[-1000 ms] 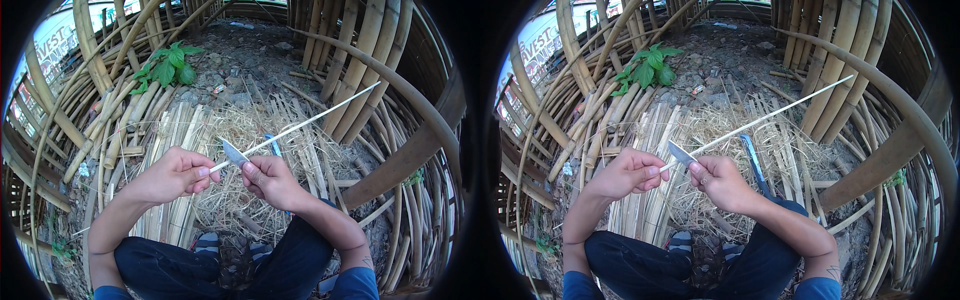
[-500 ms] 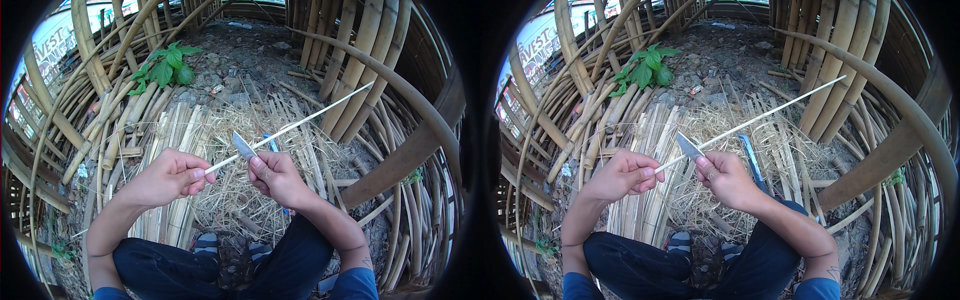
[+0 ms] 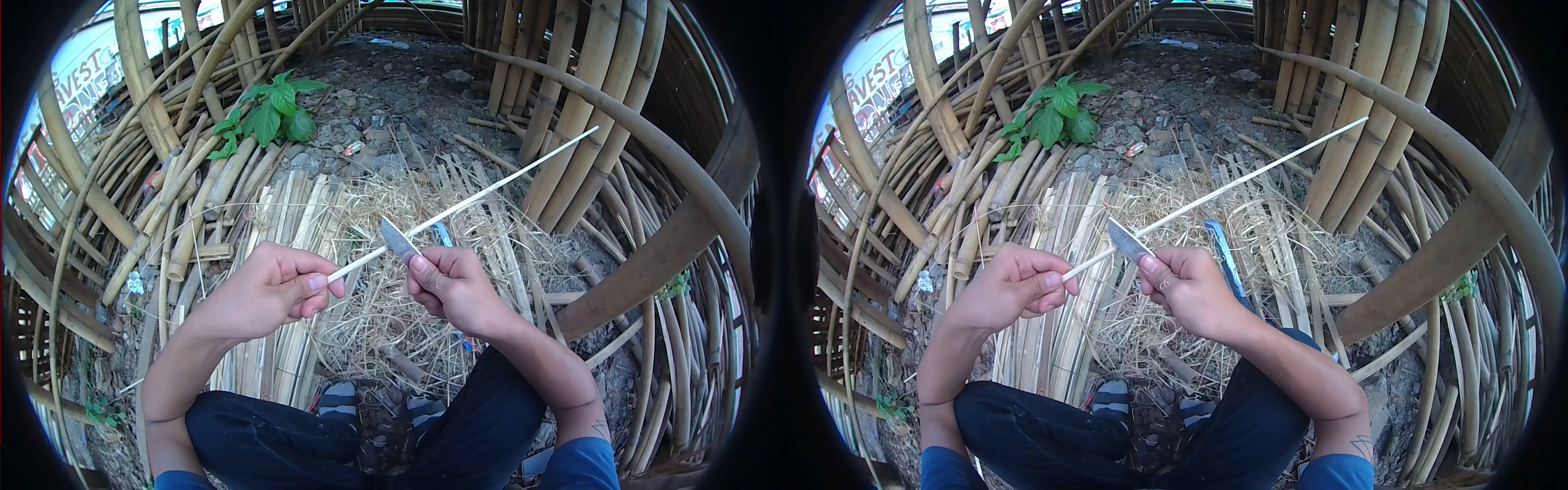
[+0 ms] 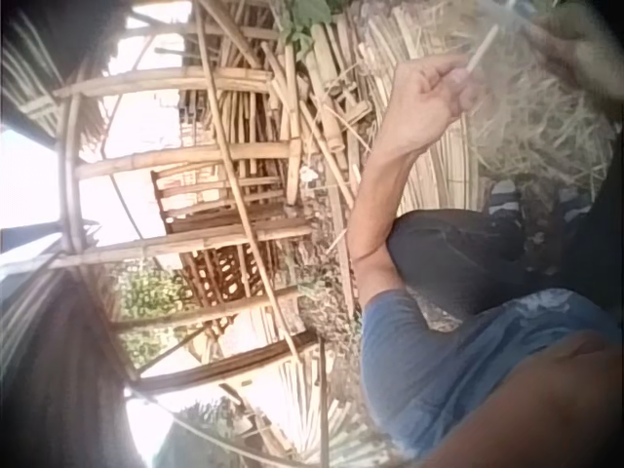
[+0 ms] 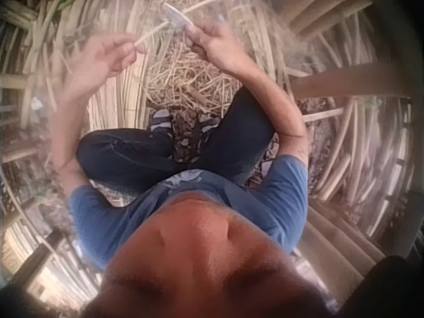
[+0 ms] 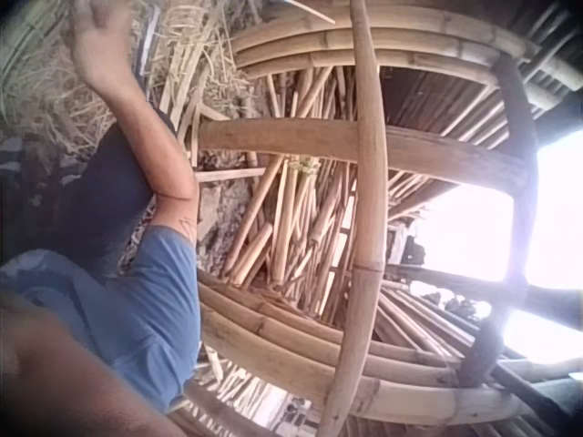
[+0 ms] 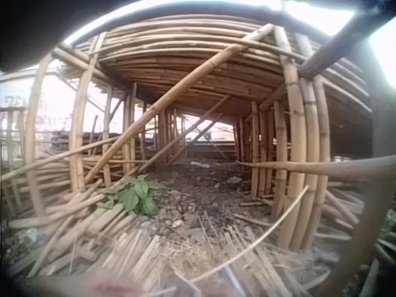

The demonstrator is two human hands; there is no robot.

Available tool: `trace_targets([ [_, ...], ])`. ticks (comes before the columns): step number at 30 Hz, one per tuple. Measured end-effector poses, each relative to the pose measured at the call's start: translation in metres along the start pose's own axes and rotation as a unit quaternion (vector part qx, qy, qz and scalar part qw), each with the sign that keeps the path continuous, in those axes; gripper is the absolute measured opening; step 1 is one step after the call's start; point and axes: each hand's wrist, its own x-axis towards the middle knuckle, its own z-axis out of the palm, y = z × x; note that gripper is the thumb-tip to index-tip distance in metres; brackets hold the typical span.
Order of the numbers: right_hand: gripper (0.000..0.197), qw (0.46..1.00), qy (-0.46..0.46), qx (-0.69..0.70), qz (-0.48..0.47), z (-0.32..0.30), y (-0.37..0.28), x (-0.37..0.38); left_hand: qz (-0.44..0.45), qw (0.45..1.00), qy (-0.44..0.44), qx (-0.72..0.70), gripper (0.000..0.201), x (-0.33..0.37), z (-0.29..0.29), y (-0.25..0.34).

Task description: The person scrapes and whittles a thin bamboo strip using a knife blade, periodically bending the strip with both hands.

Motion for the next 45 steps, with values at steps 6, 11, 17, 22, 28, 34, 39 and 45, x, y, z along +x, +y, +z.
trace_targets([
  [6, 0.035, 0.997, 0.021, 0.073, 0.015, -0.021, -0.001, 0.003, -0.022, 1.000, 0.008, 0.001, 0.019, -0.008, -0.007, -0.003],
  [11, 0.032, 0.992, -0.110, 0.040, 0.046, 0.019, 0.000, 0.001, 0.013, 0.998, 0.035, 0.052, 0.019, -0.003, 0.006, -0.014],
  [17, 0.033, 0.996, -0.090, 0.007, 0.022, 0.030, 0.000, 0.003, 0.094, 0.972, 0.088, 0.195, 0.019, -0.008, 0.020, -0.015],
  [22, 0.032, 0.997, -0.071, 0.002, -0.004, 0.024, 0.002, 0.004, 0.070, 0.973, 0.106, 0.193, 0.021, -0.009, 0.019, -0.011],
  [28, 0.031, 0.998, -0.057, -0.038, 0.000, 0.016, 0.002, 0.004, 0.062, 0.979, 0.095, 0.167, 0.021, -0.010, 0.016, -0.012],
  [34, 0.033, 0.999, 0.040, -0.002, 0.001, -0.018, -0.002, 0.011, 0.039, 0.984, 0.114, 0.128, 0.021, -0.019, 0.003, -0.013],
  [39, 0.034, 0.999, -0.001, 0.052, 0.014, -0.011, 0.001, 0.008, 0.030, 0.986, 0.103, 0.127, 0.020, -0.019, 0.003, -0.012],
  [45, 0.033, 0.994, -0.079, -0.070, -0.016, 0.033, -0.001, 0.001, 0.001, 0.999, 0.019, 0.031, 0.019, -0.008, 0.005, -0.014],
])
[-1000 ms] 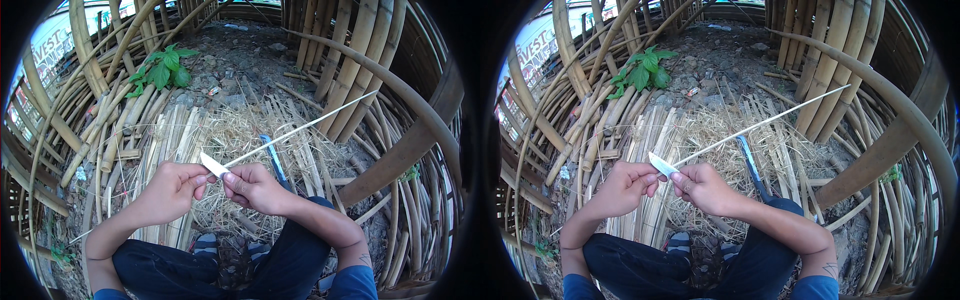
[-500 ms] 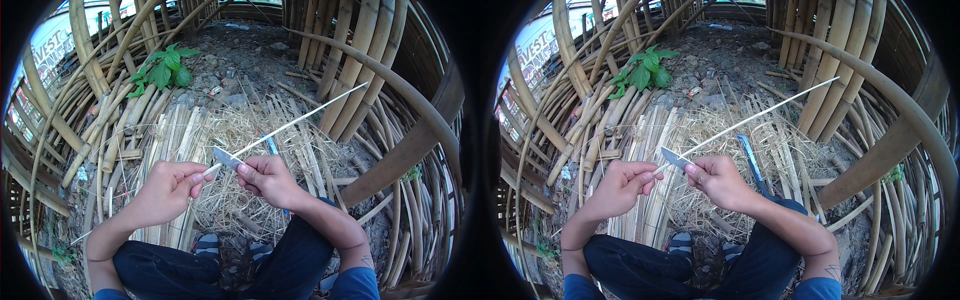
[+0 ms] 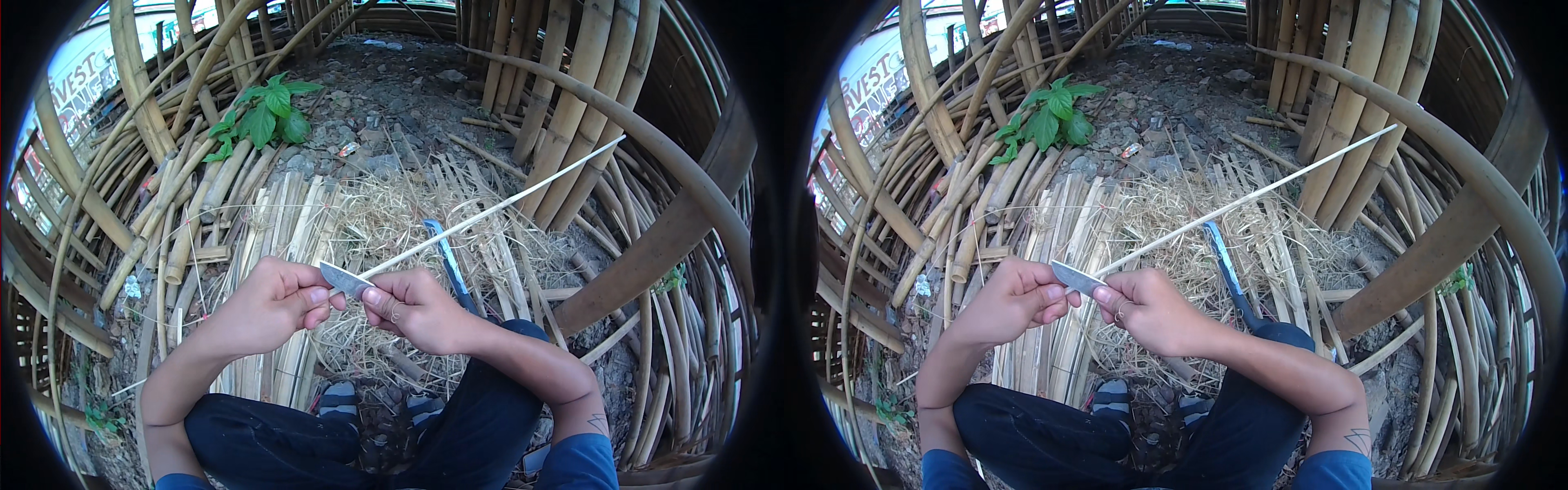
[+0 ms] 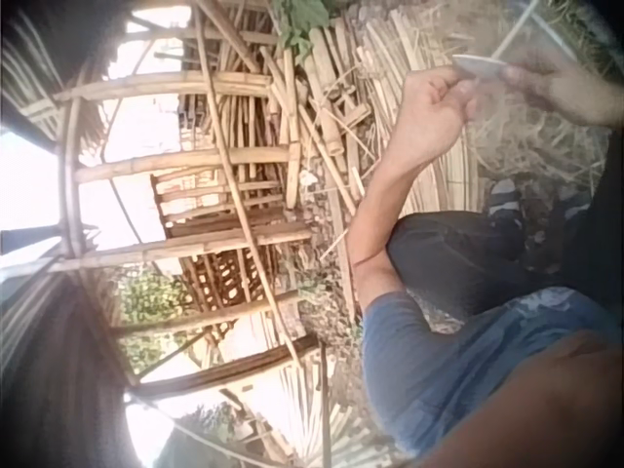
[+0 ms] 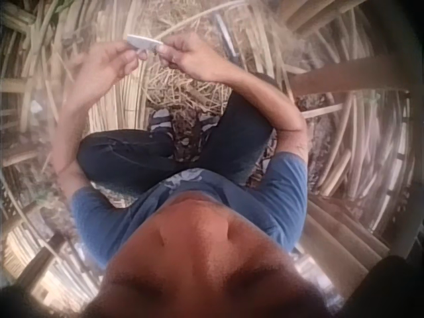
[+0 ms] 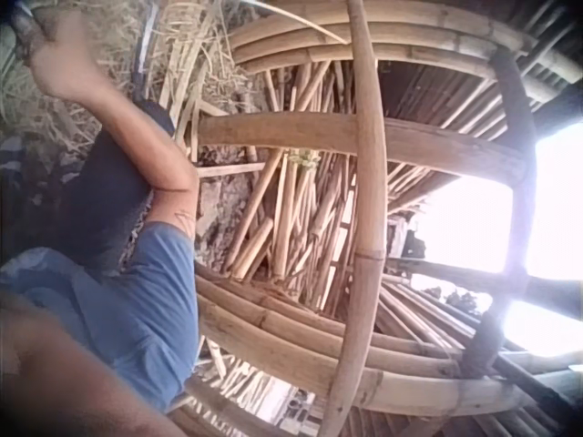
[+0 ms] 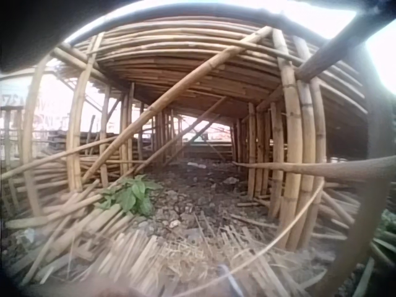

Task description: The person scrapes and whittles a thin bamboo strip using a knife blade, periodically bending the strip with both hands.

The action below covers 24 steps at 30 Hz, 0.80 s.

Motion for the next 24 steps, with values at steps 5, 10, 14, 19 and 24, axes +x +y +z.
trace_targets([
  [5, 0.035, 0.999, 0.043, 0.005, -0.006, -0.016, 0.005, 0.002, -0.020, 0.999, -0.005, -0.040, 0.018, -0.001, -0.004, 0.005],
  [10, 0.037, 0.993, 0.040, 0.092, 0.057, -0.027, 0.003, -0.002, -0.041, 0.998, 0.005, -0.051, 0.017, 0.001, -0.004, 0.001],
  [14, 0.036, 0.998, -0.052, 0.027, 0.016, -0.009, 0.000, -0.002, -0.055, 0.996, -0.036, -0.058, 0.017, 0.008, -0.004, 0.000],
  [19, 0.035, 0.999, -0.004, 0.036, 0.000, -0.022, 0.010, 0.002, -0.057, 0.994, -0.042, -0.082, 0.017, 0.007, -0.009, -0.002],
  [24, 0.034, 0.999, 0.020, 0.029, 0.024, -0.029, 0.001, -0.004, -0.054, 0.995, -0.032, -0.084, 0.018, 0.002, -0.009, 0.002],
])
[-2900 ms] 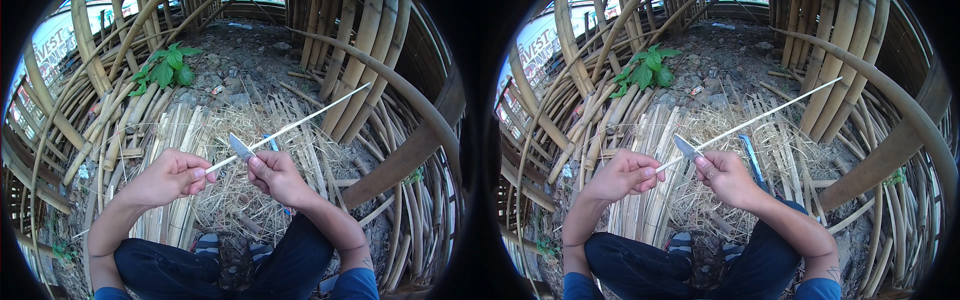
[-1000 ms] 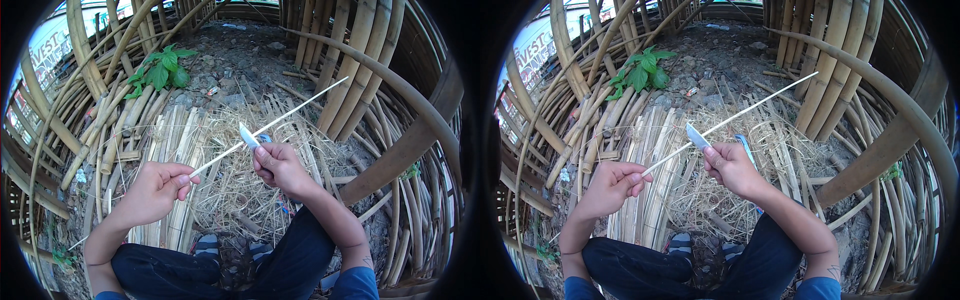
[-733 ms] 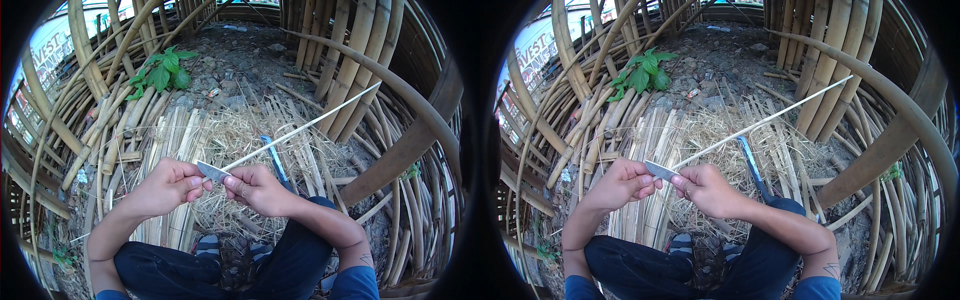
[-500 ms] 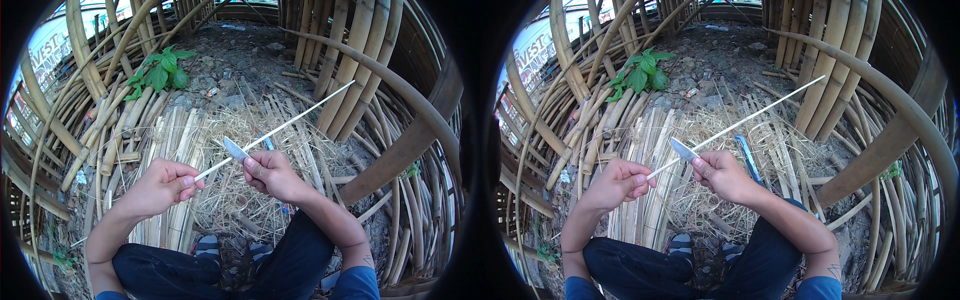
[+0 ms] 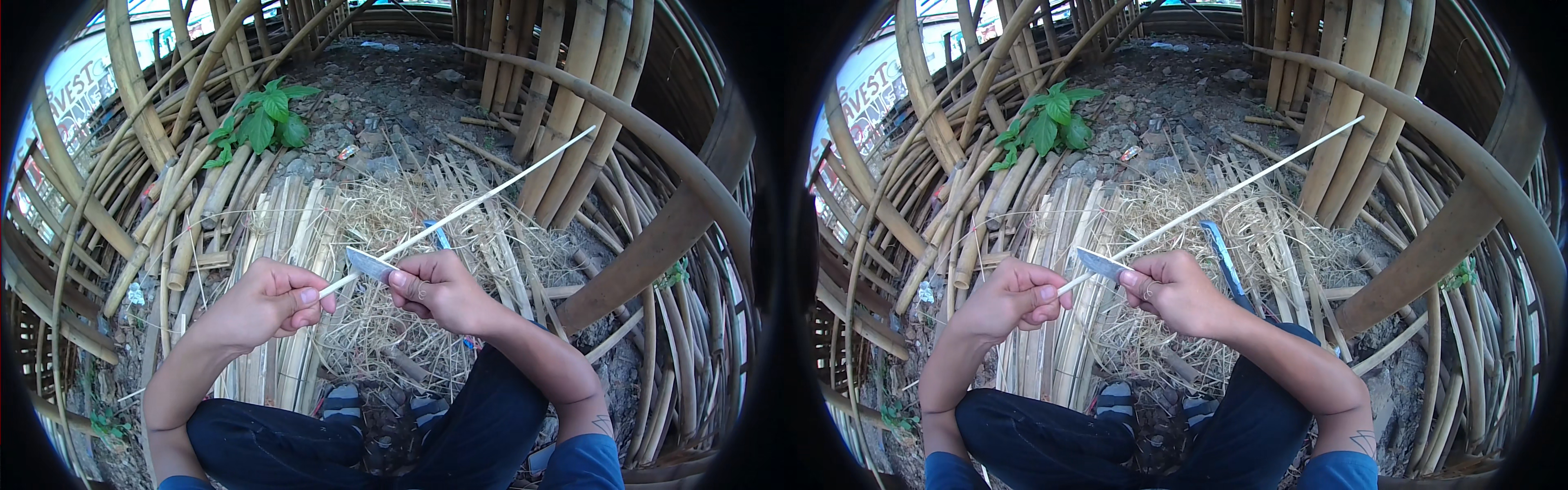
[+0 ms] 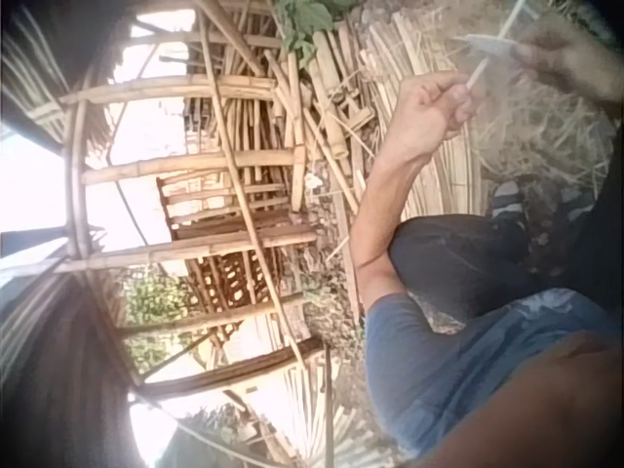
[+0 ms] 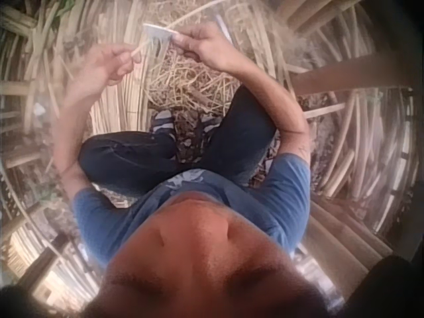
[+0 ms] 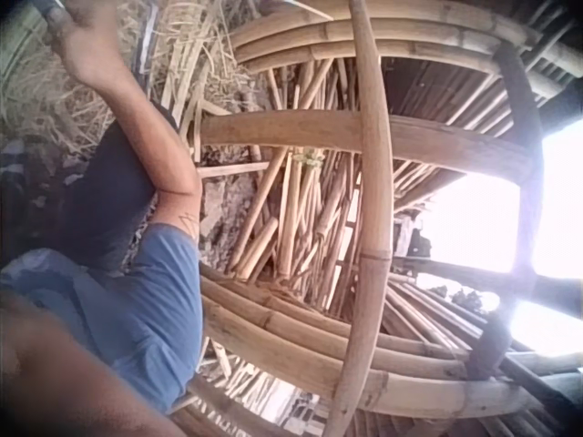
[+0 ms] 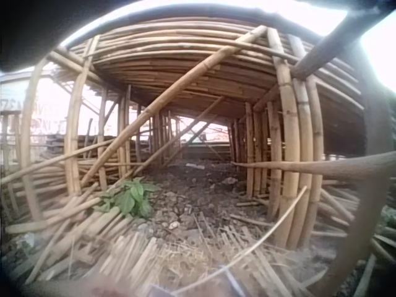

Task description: The person scrapes and whittles a thin bamboo strip using a knife blade, periodically bending the strip with both hands.

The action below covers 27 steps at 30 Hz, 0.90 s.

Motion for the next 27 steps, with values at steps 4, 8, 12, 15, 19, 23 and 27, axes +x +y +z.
trace_targets([
  [4, 0.034, 1.000, 0.012, -0.019, -0.012, -0.004, -0.002, -0.001, 0.005, 1.000, -0.001, -0.006, 0.018, -0.003, -0.001, 0.002],
  [8, 0.034, 0.999, 0.024, -0.047, -0.013, -0.007, 0.002, 0.001, 0.005, 1.000, 0.000, -0.016, 0.018, -0.005, -0.005, 0.000],
  [12, 0.035, 0.998, 0.044, -0.020, -0.041, -0.013, 0.004, 0.000, 0.017, 0.999, 0.011, -0.031, 0.017, -0.009, -0.009, -0.001],
  [15, 0.035, 0.989, 0.108, 0.096, -0.026, -0.043, 0.007, 0.003, 0.024, 0.999, 0.011, -0.029, 0.017, -0.016, -0.020, -0.005],
  [19, 0.035, 0.994, 0.062, 0.089, -0.026, -0.046, 0.009, 0.000, 0.003, 0.999, 0.018, -0.027, 0.016, -0.013, -0.019, -0.012],
  [23, 0.034, 0.999, 0.013, -0.011, -0.037, -0.001, 0.005, -0.001, -0.021, 0.999, -0.018, -0.047, 0.016, -0.007, -0.013, -0.010],
  [27, 0.034, 0.998, -0.020, -0.032, -0.047, 0.003, 0.006, 0.002, -0.028, 0.997, -0.035, -0.058, 0.017, -0.003, -0.011, -0.011],
])
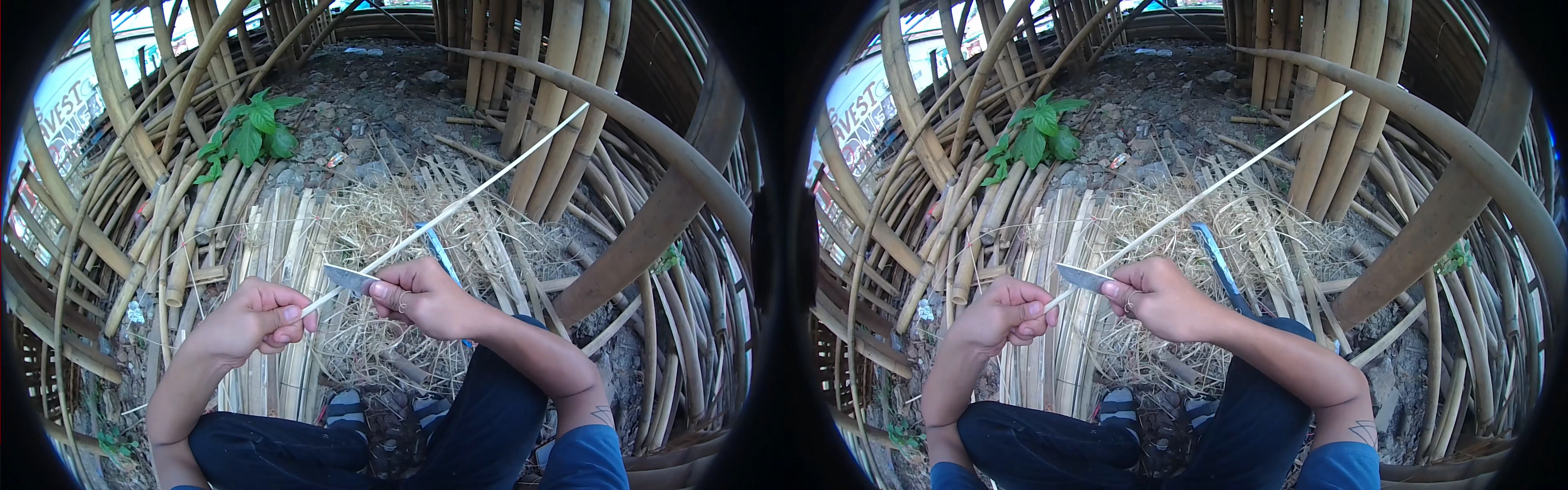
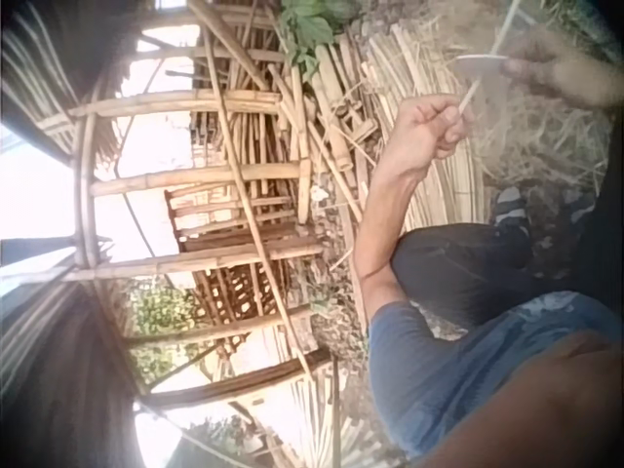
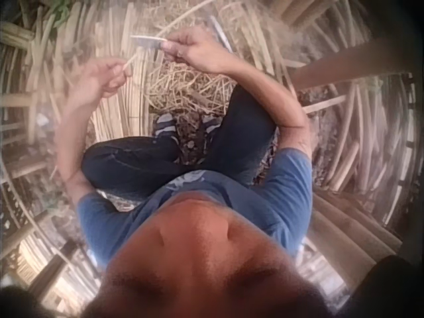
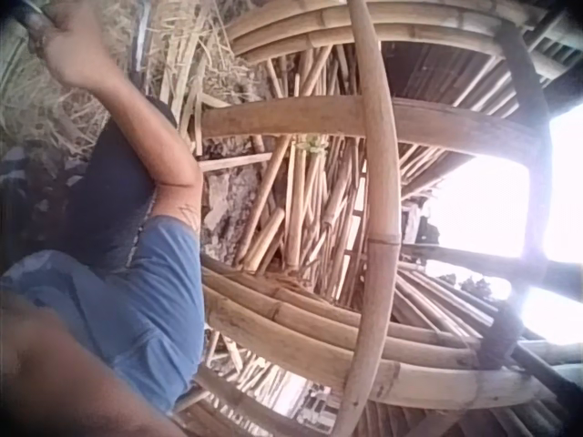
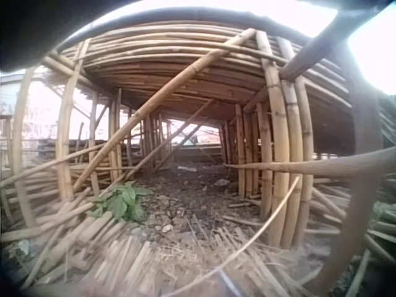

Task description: The person scrapes and whittles a thin bamboo strip using a knife blade, periodically bending the strip with both hands.

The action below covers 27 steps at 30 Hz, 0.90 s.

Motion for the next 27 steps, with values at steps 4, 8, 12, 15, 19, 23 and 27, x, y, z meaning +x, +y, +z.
trace_targets([
  [4, 0.034, 0.999, 0.036, -0.006, 0.001, -0.012, 0.002, -0.001, 0.017, 1.000, 0.014, 0.016, 0.017, -0.001, 0.002, 0.002],
  [8, 0.035, 0.988, 0.116, 0.096, 0.020, -0.043, 0.005, 0.001, 0.015, 0.999, 0.023, 0.027, 0.017, -0.008, -0.003, 0.003],
  [12, 0.036, 0.984, 0.055, 0.170, 0.006, -0.038, 0.006, -0.001, -0.009, 0.999, 0.025, 0.026, 0.017, -0.001, -0.003, 0.000],
  [15, 0.036, 0.976, 0.128, 0.172, -0.042, -0.020, 0.000, 0.000, 0.004, 1.000, -0.002, 0.025, 0.018, 0.006, -0.001, 0.000],
  [19, 0.032, 0.964, 0.180, 0.177, -0.084, -0.017, 0.005, 0.003, 0.028, 0.998, -0.018, 0.061, 0.019, 0.014, 0.008, 0.001],
  [23, 0.029, 0.953, 0.221, 0.174, -0.111, -0.013, 0.001, 0.007, 0.087, 0.983, 0.029, 0.157, 0.021, 0.016, 0.020, -0.003],
  [27, 0.026, 0.945, 0.176, 0.240, -0.137, -0.010, 0.009, 0.014, 0.070, 0.996, -0.016, 0.056, 0.023, 0.024, 0.025, -0.002],
])
